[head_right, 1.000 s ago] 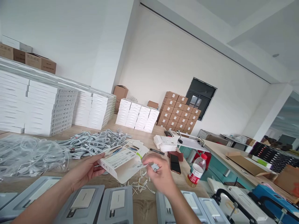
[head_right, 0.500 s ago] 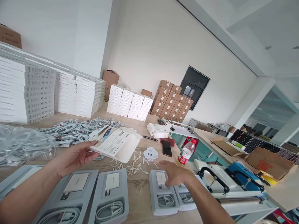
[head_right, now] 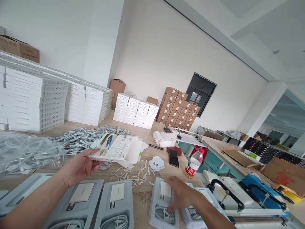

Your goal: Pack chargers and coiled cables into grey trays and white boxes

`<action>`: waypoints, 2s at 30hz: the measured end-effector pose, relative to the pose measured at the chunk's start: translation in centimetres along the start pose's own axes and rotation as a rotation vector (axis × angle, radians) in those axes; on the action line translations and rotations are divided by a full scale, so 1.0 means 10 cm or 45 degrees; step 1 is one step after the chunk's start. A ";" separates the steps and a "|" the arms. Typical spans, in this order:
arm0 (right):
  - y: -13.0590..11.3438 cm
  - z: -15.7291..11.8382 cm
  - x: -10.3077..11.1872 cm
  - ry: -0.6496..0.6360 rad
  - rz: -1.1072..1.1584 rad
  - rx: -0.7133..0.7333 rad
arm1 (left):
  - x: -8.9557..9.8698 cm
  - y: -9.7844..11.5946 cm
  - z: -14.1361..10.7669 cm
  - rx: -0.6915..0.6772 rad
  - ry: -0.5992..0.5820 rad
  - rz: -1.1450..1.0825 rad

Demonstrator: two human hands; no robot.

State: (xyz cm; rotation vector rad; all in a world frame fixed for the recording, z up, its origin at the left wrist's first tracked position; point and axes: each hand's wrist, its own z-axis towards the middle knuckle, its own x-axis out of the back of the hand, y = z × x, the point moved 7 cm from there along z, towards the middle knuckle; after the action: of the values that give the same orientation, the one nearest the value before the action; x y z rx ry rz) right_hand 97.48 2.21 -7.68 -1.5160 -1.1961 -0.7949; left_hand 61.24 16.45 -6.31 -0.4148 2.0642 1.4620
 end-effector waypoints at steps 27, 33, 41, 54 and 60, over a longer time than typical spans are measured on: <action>-1.11 0.74 0.92 1.218 0.046 -0.225 | -0.06 -0.14 -0.05 -0.052 -0.135 0.085; -1.23 0.91 0.86 1.177 0.490 0.319 | 0.03 -0.03 0.00 -0.164 -0.082 0.044; -0.93 1.08 0.91 1.131 1.605 0.500 | 0.00 0.00 -0.02 -0.145 -0.178 0.087; -0.86 1.24 0.81 1.107 2.205 0.476 | 0.05 -0.02 0.00 -0.104 -0.168 0.201; -0.85 1.31 0.72 1.081 2.279 0.463 | 0.04 -0.01 -0.03 -0.112 -0.148 0.275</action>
State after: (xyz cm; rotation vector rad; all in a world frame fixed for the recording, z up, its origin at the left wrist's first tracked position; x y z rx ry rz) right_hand 90.37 16.81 -2.20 -1.1059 0.7232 0.1153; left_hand 60.91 16.19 -6.61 -0.1393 2.0066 1.6655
